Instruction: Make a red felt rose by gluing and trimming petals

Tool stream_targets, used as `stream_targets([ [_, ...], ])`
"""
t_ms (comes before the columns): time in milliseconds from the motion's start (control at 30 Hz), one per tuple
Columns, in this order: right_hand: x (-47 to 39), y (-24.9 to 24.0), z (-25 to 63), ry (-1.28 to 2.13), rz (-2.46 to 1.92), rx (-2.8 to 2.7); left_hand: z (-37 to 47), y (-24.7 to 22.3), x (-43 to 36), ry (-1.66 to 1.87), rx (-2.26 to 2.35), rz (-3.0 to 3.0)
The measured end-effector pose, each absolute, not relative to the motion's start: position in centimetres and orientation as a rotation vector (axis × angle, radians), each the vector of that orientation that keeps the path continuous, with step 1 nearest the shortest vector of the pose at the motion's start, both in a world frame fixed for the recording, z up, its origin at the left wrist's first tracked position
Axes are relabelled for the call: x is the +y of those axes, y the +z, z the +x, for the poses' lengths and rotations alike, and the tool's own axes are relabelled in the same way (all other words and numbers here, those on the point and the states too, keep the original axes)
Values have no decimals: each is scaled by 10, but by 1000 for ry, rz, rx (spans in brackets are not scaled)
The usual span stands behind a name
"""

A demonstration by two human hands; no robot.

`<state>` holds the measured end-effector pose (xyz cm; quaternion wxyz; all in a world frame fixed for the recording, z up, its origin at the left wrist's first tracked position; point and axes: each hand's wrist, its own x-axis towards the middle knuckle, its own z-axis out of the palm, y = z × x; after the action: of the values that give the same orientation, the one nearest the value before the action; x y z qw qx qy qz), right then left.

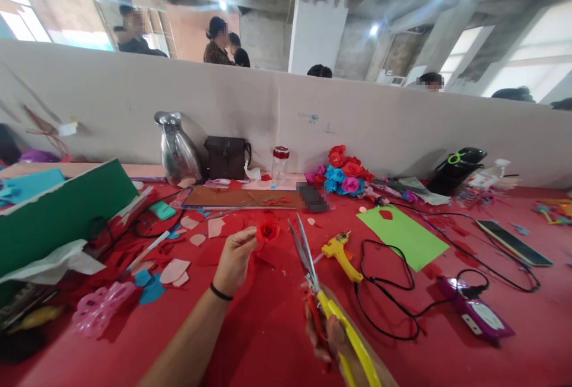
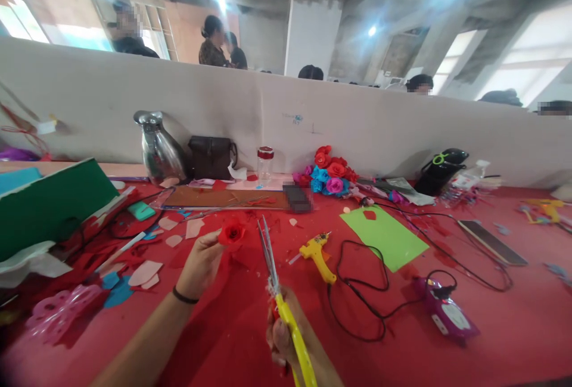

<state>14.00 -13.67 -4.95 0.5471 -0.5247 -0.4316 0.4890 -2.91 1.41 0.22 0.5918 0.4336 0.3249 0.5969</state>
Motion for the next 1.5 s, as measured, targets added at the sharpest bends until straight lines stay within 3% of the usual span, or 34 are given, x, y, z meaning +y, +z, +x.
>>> stream_targets([
  [200, -129, -31, 135, 1374, -1174, -936, -28, 3, 11, 1363, 745, 1079],
  [500, -121, -15, 133, 1440, -1108, -998, -28, 6, 8, 1356, 742, 1118],
  [1500, -131, 17, 125, 1357, -1254, -917, -29, 5, 12, 1359, 744, 1192],
])
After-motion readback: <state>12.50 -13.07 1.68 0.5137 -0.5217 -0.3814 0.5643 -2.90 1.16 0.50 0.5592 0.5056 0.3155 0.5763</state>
